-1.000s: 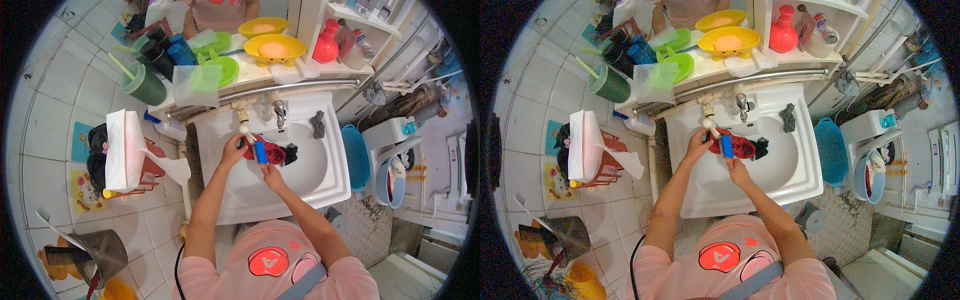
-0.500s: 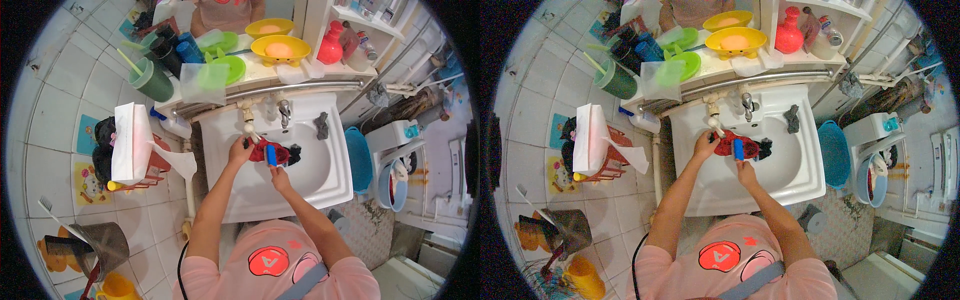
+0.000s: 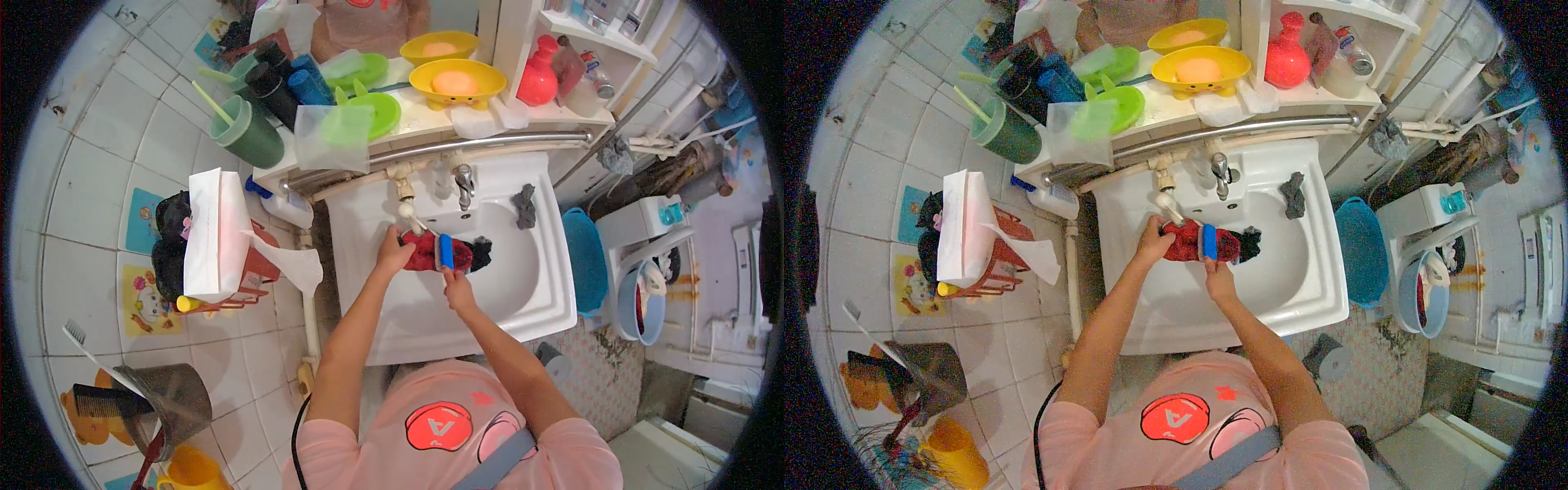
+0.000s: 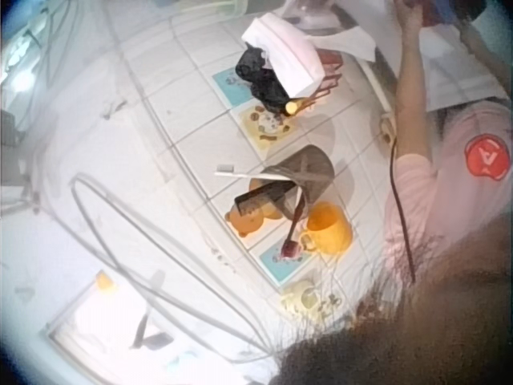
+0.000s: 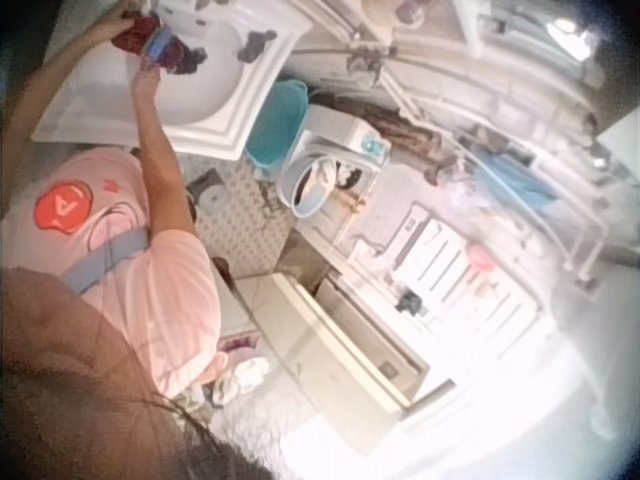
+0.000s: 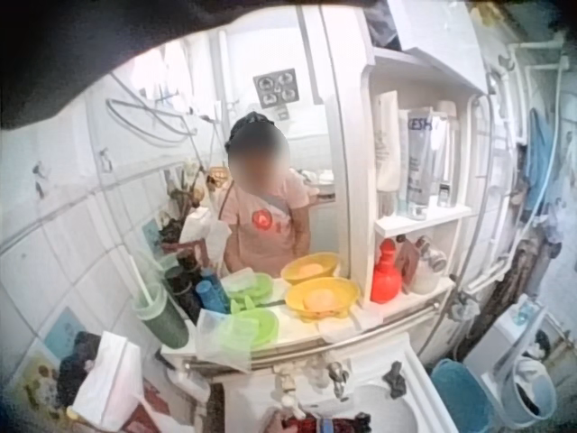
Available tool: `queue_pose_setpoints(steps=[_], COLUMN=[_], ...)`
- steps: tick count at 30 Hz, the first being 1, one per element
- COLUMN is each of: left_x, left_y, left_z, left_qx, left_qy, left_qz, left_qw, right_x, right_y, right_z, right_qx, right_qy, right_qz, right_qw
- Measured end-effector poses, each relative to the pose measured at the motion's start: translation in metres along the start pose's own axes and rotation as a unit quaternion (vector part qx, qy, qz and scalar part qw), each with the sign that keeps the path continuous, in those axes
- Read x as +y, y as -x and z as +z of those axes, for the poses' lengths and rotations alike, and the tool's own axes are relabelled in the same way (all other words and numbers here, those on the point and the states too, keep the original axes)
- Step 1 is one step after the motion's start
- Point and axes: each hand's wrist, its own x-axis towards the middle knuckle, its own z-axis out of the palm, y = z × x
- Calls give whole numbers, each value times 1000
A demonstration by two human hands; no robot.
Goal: The person cleans a red shoe by scrubbing the sole and upper with a blue brush in a sink, then picks up and wipes a small black object.
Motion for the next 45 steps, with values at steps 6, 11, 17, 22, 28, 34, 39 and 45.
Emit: queue_pose_setpoints(steps=[6,11,17,22,28,34,39,45], left_x=[-21,-35,-39,-31,-33,-15,-12,-14], left_y=[-15,-7,-3,-11,-18,-17,-8,-17], left_z=[12,3,2,4,2,-3,-2,-1], left_qx=[-31,-73,-84,-37,-61,-83,-76,-64], left_qy=[23,62,32,7,10,2,-24,-6], left_qz=[23,17,48,82,93,66,85,110], left_qw=[999,995,995,996,994,994,993,992], right_x=[8,-25,-23,-48,-30,-31,-53,-46], right_y=[-17,10,1,-9,-23,-5,-6,-13], right_z=[-3,4,4,-13,-21,-14,-33,-36], right_qx=[1,-25,6,-46,-62,-59,-70,-42], right_qy=[45,-17,23,85,105,79,39,70], right_qz=[2,-68,-62,-21,-34,-41,48,-52], right_qw=[999,997,998,995,992,994,996,995])
